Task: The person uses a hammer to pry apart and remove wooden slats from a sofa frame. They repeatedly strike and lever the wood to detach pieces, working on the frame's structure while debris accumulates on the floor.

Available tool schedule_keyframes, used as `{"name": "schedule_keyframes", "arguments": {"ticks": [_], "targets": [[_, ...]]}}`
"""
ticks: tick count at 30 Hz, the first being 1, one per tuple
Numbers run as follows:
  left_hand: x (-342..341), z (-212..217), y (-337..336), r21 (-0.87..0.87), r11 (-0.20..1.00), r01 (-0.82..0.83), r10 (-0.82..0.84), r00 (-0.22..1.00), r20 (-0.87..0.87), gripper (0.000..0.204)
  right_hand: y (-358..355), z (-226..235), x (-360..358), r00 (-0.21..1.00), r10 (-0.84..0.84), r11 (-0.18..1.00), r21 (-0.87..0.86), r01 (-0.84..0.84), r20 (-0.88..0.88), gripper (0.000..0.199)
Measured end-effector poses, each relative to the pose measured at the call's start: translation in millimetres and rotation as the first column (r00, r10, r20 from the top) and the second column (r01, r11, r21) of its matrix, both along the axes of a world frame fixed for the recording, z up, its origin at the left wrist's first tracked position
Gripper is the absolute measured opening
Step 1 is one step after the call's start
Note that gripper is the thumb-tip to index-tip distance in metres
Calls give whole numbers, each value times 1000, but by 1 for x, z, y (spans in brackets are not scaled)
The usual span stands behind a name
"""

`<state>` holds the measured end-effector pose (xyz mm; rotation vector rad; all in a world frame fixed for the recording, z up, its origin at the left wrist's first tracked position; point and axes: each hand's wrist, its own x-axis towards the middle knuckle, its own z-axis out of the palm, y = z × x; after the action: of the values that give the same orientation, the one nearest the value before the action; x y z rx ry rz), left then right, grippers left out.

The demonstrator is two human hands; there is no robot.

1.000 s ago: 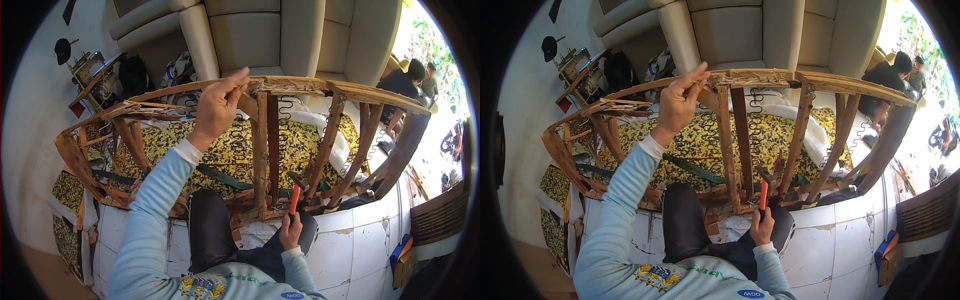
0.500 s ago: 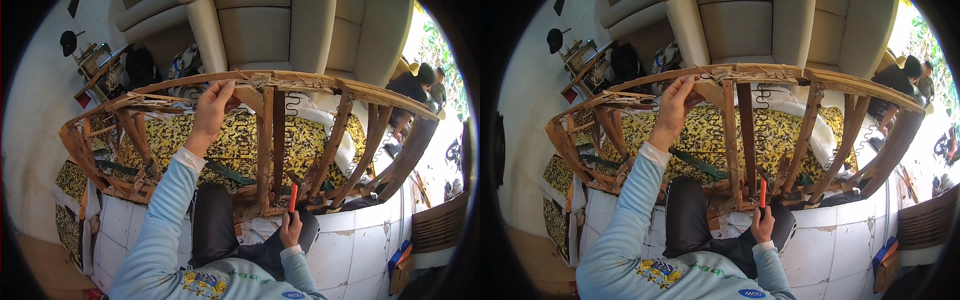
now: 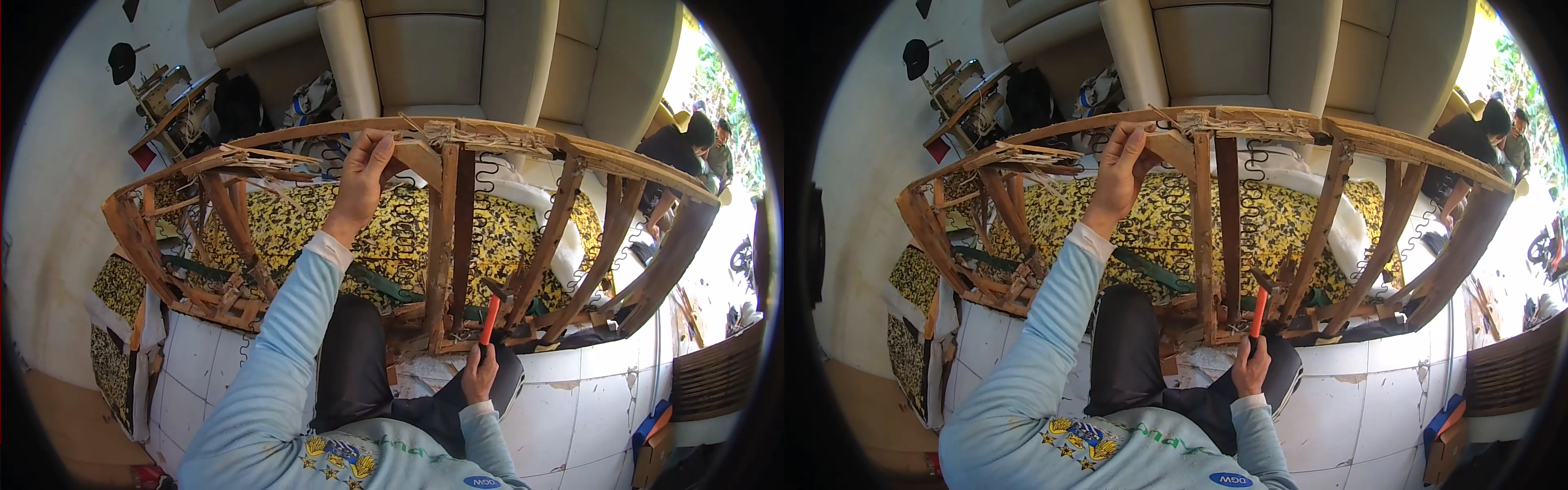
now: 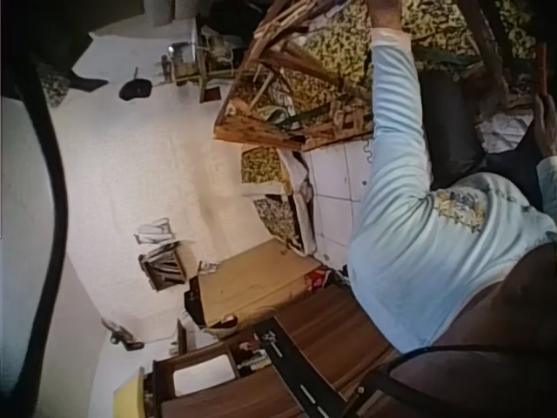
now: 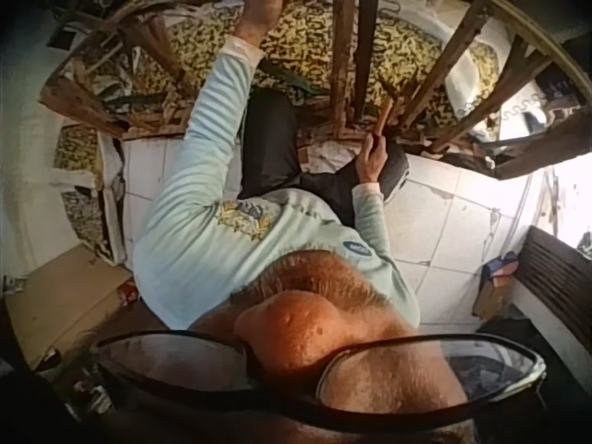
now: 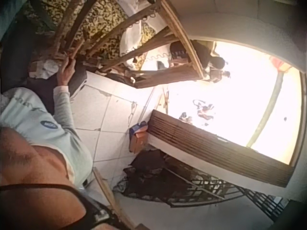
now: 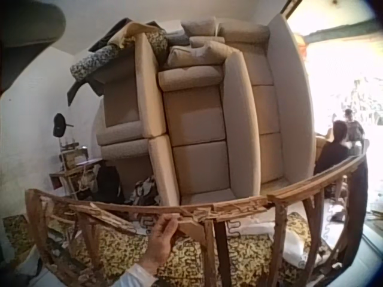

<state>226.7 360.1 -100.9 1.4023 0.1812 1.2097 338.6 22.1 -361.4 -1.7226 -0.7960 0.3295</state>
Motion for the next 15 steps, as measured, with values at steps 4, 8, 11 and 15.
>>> {"name": "schedule_keyframes", "arguments": {"ticks": [4, 8, 11, 15], "targets": [[2, 3, -2, -19, 1000, 3, -3, 1000, -8, 18, -1, 0, 2, 1000, 7, 1000, -20, -7, 9, 24], [7, 7, -8, -76, 995, -58, 56, 998, -29, 19, -2, -2, 3, 999, 25, 998, -61, -24, 25, 23], [11, 3, -10, 12, 992, -125, 126, 991, -39, 21, -1, -1, 1, 999, 38, 998, -52, -38, 11, 26], [1, 18, -12, 419, 820, -390, 504, 839, -205, 29, 1, 0, -4, 996, 29, 1000, -10, -28, 86, 27]]}}
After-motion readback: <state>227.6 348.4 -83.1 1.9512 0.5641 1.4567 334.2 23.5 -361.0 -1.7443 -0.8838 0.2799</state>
